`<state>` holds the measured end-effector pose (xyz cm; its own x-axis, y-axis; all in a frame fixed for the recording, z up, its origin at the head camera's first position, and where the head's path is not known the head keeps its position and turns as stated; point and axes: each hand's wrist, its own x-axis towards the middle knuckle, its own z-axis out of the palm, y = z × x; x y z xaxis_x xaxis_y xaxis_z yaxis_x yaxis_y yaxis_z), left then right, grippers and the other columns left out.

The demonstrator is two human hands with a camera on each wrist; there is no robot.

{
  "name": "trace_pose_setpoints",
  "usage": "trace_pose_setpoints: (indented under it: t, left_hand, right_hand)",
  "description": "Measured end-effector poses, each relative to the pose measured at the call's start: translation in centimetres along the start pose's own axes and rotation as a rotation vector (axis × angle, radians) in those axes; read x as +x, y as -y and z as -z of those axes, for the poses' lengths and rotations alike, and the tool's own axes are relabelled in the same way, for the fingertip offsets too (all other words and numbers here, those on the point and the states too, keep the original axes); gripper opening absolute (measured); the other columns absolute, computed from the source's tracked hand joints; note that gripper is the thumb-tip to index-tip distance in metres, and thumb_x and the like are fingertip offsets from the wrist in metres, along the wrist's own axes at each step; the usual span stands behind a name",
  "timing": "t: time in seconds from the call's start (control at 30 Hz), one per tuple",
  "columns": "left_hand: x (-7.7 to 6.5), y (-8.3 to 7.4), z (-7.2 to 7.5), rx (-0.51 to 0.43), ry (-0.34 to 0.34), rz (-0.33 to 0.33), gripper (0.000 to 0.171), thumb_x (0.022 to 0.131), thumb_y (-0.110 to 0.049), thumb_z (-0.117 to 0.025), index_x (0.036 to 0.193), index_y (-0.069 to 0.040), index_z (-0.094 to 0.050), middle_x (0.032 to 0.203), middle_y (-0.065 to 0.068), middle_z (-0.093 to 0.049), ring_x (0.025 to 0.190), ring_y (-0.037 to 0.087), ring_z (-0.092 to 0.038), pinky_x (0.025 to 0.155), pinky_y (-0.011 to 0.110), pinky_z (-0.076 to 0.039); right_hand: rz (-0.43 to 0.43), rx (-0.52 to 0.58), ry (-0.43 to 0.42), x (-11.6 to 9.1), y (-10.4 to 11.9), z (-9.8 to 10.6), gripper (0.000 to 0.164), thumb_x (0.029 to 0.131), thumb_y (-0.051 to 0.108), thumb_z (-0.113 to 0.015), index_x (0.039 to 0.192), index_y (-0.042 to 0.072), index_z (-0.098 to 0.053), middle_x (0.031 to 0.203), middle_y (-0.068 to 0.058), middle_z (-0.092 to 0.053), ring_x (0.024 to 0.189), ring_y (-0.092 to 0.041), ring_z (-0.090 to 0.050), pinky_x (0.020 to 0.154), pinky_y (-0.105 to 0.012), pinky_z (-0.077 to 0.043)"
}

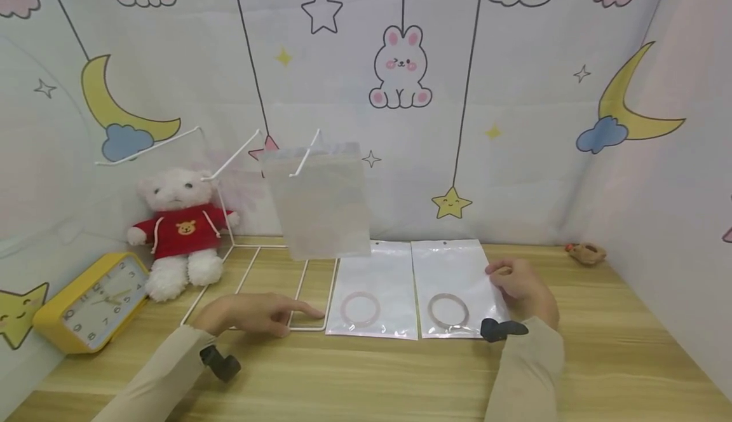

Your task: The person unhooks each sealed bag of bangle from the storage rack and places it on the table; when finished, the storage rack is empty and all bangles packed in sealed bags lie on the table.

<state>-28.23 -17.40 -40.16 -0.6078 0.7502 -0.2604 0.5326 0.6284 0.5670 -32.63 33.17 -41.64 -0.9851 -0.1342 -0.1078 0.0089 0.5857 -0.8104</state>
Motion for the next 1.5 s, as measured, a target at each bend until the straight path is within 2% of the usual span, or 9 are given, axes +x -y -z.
trace_pose_setpoints:
  t: [0.2, 0.37, 0.47, 0.63, 0.77, 0.87, 1.13, 1.33, 1.5]
  left_hand:
    - [0.1, 0.2, 0.0, 0.003, -0.001, -0.002, 0.053, 0.093, -0.002, -0.064, 0.142, -0.022, -0.056, 0.076, -0.004, -0.055, 0.07, 0.005, -0.05, 0.066, 0.024, -0.042]
    - [0.2, 0.3, -0.1, 0.0, 0.0, -0.006, 0.054, 0.094, -0.002, -0.064, 0.143, -0.022, -0.055, 0.076, -0.004, -0.055, 0.07, 0.005, -0.05, 0.066, 0.023, -0.042]
    - [0.1, 0.4, -0.1, 0.002, 0.0, -0.01, 0.053, 0.094, -0.003, -0.065, 0.143, -0.022, -0.055, 0.075, -0.005, -0.055, 0.069, 0.005, -0.05, 0.065, 0.023, -0.042]
    - [0.1, 0.4, -0.1, -0.002, 0.002, -0.012, 0.054, 0.094, -0.002, -0.065, 0.143, -0.021, -0.055, 0.075, -0.005, -0.055, 0.069, 0.004, -0.05, 0.065, 0.023, -0.042]
    - [0.1, 0.5, -0.1, -0.002, 0.001, -0.018, 0.054, 0.094, -0.002, -0.064, 0.143, -0.021, -0.055, 0.075, -0.005, -0.055, 0.069, 0.004, -0.05, 0.065, 0.023, -0.042]
    - [0.2, 0.5, -0.1, -0.006, 0.003, -0.017, 0.054, 0.094, -0.001, -0.064, 0.143, -0.021, -0.055, 0.075, -0.004, -0.055, 0.07, 0.005, -0.05, 0.065, 0.023, -0.042]
    - [0.2, 0.4, -0.1, -0.005, 0.004, -0.027, 0.054, 0.093, -0.001, -0.064, 0.143, -0.02, -0.055, 0.074, -0.005, -0.054, 0.069, 0.004, -0.049, 0.065, 0.023, -0.042]
    - [0.0, 0.2, 0.0, -0.006, 0.002, -0.04, 0.055, 0.093, 0.0, -0.064, 0.143, -0.018, -0.055, 0.074, -0.005, -0.054, 0.069, 0.004, -0.05, 0.066, 0.023, -0.042]
    - [-0.1, 0.1, 0.0, -0.013, 0.003, -0.031, 0.055, 0.093, 0.0, -0.064, 0.143, -0.019, -0.055, 0.074, -0.005, -0.054, 0.069, 0.004, -0.05, 0.066, 0.023, -0.042]
  right_hand:
    - [0.005, -0.023, 0.019, -0.3, -0.2, 0.6, 0.031, 0.098, 0.003, -0.051, 0.124, -0.015, -0.053, 0.072, -0.001, -0.05, 0.067, -0.017, -0.048, 0.06, -0.028, -0.04]
    - [0.01, 0.002, 0.018, -0.3, 0.4, 0.9, 0.034, 0.097, 0.001, -0.048, 0.127, -0.016, -0.048, 0.07, -0.002, -0.05, 0.064, -0.017, -0.048, 0.057, -0.029, -0.041]
    - [0.028, -0.027, -0.005, -0.3, 1.1, 1.0, 0.035, 0.1, 0.005, -0.047, 0.13, -0.013, -0.048, 0.08, -0.005, -0.056, 0.071, -0.02, -0.053, 0.06, -0.031, -0.044]
    - [0.112, -0.093, -0.077, -0.2, 2.6, 1.1, 0.034, 0.104, 0.013, -0.051, 0.13, -0.008, -0.053, 0.107, -0.02, -0.06, 0.088, -0.029, -0.058, 0.069, -0.038, -0.05]
    - [0.182, -0.152, -0.144, -0.3, 3.9, 1.1, 0.03, 0.104, 0.014, -0.053, 0.127, -0.005, -0.058, 0.114, -0.025, -0.06, 0.093, -0.032, -0.058, 0.071, -0.037, -0.052]
    - [0.2, -0.185, -0.192, -0.5, 4.9, 1.0, 0.029, 0.104, 0.016, -0.053, 0.126, -0.001, -0.06, 0.117, -0.023, -0.061, 0.094, -0.03, -0.058, 0.071, -0.034, -0.052]
    - [0.25, -0.24, -0.299, -1.4, 7.6, 1.1, 0.03, 0.104, 0.025, -0.053, 0.125, 0.005, -0.063, 0.115, -0.019, -0.062, 0.093, -0.029, -0.059, 0.069, -0.034, -0.049]
    - [0.367, -0.281, -0.378, -1.9, 9.7, 1.0, 0.026, 0.104, 0.026, -0.055, 0.119, 0.008, -0.067, 0.11, -0.014, -0.066, 0.093, -0.03, -0.061, 0.068, -0.035, -0.046]
    - [0.476, -0.254, -0.387, -1.8, 11.5, 0.3, 0.021, 0.102, 0.024, -0.058, 0.115, 0.011, -0.07, 0.107, -0.009, -0.069, 0.09, -0.024, -0.061, 0.066, -0.031, -0.047]
